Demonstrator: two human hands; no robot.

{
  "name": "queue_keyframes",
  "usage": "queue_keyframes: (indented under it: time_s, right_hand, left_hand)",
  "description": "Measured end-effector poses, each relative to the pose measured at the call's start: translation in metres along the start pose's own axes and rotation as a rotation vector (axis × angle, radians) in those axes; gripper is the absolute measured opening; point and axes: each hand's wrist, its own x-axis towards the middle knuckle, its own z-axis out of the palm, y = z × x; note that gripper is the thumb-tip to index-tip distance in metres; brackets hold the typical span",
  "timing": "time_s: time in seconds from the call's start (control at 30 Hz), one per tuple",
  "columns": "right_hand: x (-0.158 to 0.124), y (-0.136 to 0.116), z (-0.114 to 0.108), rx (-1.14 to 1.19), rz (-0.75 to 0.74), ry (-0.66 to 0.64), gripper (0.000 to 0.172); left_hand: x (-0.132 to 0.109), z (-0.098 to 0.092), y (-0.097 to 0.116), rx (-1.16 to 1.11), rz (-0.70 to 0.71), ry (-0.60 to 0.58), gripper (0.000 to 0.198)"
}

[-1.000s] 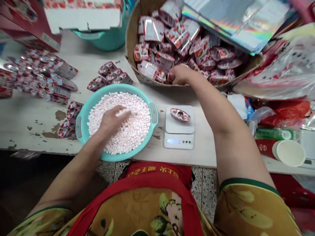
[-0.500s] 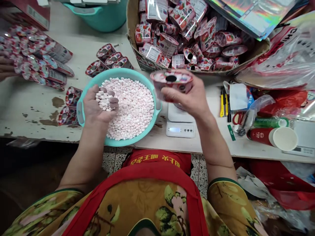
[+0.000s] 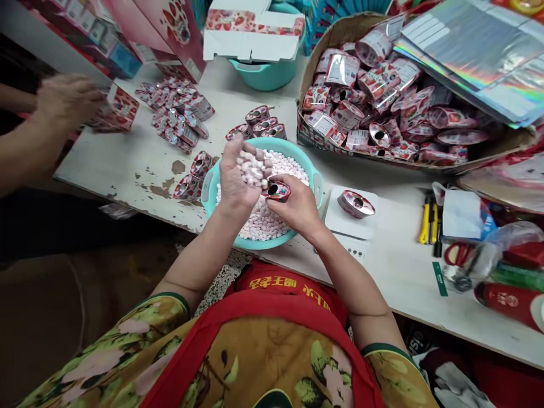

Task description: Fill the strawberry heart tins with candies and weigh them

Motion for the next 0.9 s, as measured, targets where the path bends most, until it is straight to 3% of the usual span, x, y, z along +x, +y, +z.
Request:
queue_keyframes:
  time_s: [0.17, 0.5, 0.9]
  right_hand:
    - [0.008, 0.001, 0.011, -0.072, 0.032, 0.029, 0.038]
    - [0.012, 0.004, 0.006, -0.120, 0.058, 0.048, 0.040]
    - [0.013, 0.006, 0.000, -0.065, 0.090, 0.061, 0.041]
  left_hand:
    - [-0.004, 0.008, -0.010, 0.038, 0.048, 0.010, 0.050]
    - [-0.001, 0.019, -0.010, -0.005, 0.037, -0.005, 0.039]
    - [0.003, 0.026, -0.010, 0.054, 0.017, -0.041, 0.045]
